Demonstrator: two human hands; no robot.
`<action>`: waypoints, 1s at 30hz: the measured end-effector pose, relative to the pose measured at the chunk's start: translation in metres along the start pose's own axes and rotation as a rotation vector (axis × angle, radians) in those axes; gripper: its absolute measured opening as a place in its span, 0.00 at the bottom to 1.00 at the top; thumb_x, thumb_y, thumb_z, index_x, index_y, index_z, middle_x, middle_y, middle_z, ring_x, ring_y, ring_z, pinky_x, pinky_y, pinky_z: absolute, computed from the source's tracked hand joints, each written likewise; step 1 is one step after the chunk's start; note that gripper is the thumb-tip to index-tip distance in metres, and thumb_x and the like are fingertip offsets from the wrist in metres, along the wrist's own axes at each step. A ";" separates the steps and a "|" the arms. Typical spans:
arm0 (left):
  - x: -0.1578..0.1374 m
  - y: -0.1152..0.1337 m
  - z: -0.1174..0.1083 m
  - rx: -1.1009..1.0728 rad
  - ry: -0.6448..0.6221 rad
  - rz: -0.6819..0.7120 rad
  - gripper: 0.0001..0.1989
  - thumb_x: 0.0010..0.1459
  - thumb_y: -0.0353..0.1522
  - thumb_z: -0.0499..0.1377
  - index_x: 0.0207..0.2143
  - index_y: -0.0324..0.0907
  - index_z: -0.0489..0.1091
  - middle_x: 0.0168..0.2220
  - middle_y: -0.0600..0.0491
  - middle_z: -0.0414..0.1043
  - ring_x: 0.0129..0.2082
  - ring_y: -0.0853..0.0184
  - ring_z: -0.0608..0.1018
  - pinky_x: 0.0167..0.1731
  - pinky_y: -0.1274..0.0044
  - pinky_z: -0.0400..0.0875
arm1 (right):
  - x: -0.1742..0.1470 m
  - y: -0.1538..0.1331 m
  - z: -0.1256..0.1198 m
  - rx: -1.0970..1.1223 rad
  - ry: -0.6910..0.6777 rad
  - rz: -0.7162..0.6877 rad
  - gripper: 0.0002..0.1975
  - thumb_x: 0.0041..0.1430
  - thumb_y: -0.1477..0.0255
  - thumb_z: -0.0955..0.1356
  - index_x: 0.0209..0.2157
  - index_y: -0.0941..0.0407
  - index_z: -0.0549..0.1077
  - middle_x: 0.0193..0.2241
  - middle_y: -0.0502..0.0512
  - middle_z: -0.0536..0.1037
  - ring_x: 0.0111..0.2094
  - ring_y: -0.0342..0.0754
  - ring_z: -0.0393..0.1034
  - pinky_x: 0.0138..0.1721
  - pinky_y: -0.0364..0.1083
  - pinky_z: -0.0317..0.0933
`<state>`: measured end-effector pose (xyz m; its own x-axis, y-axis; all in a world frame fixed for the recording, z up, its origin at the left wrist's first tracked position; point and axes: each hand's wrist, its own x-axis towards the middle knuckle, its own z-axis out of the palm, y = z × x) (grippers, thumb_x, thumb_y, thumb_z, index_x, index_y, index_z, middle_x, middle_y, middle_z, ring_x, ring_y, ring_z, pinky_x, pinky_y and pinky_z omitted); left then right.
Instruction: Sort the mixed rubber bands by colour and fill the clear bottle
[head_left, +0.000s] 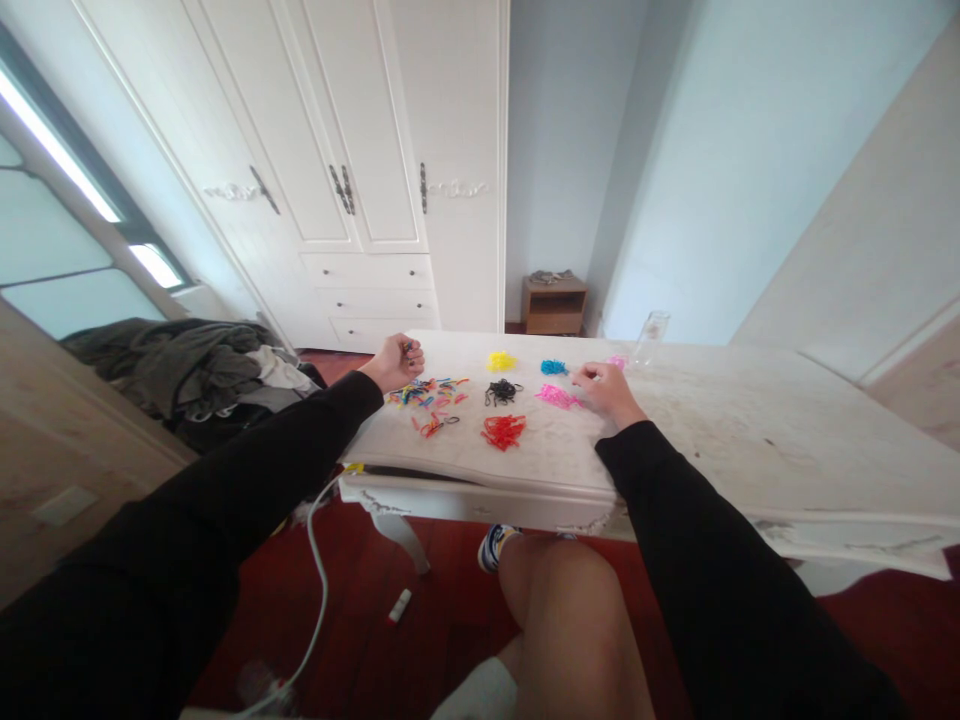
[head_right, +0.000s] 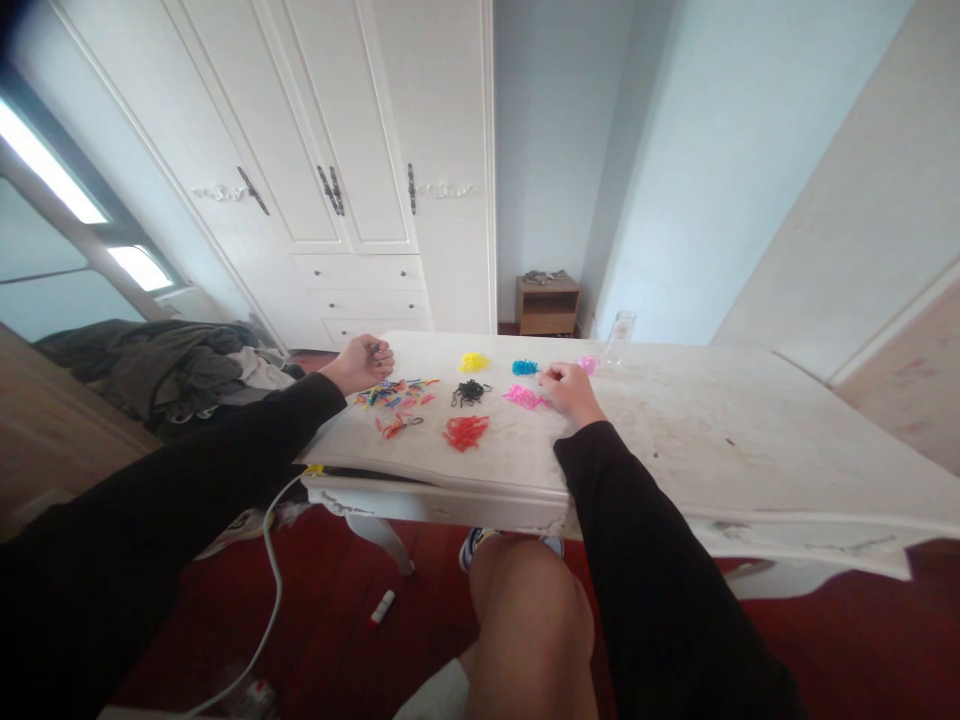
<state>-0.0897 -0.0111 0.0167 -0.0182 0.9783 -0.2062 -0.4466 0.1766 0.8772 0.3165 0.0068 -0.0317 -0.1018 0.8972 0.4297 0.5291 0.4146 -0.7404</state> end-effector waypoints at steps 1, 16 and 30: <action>0.000 0.000 0.001 -0.017 -0.002 -0.008 0.12 0.54 0.26 0.54 0.22 0.44 0.54 0.16 0.60 0.48 0.14 0.75 0.53 0.12 0.84 0.51 | 0.000 0.000 0.000 0.000 -0.002 0.000 0.13 0.48 0.63 0.67 0.16 0.55 0.69 0.17 0.51 0.70 0.27 0.48 0.65 0.31 0.47 0.56; -0.013 -0.009 0.046 -0.077 -0.270 -0.209 0.19 0.70 0.31 0.50 0.23 0.43 0.56 0.17 0.61 0.47 0.10 0.76 0.52 0.07 0.84 0.45 | 0.000 0.000 0.001 -0.001 0.038 -0.012 0.14 0.48 0.62 0.67 0.17 0.55 0.71 0.18 0.51 0.71 0.27 0.47 0.64 0.33 0.47 0.55; 0.037 -0.028 0.086 -0.115 -0.372 -0.398 0.20 0.73 0.36 0.46 0.25 0.41 0.58 0.20 0.62 0.47 0.11 0.78 0.53 0.08 0.87 0.45 | 0.008 -0.005 -0.002 -0.084 0.196 -0.082 0.12 0.52 0.63 0.67 0.20 0.54 0.68 0.22 0.50 0.71 0.27 0.47 0.63 0.33 0.48 0.56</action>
<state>-0.0009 0.0297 0.0214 0.4795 0.8145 -0.3267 -0.4500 0.5478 0.7053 0.3151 0.0114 -0.0234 0.0138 0.8113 0.5844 0.5952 0.4630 -0.6568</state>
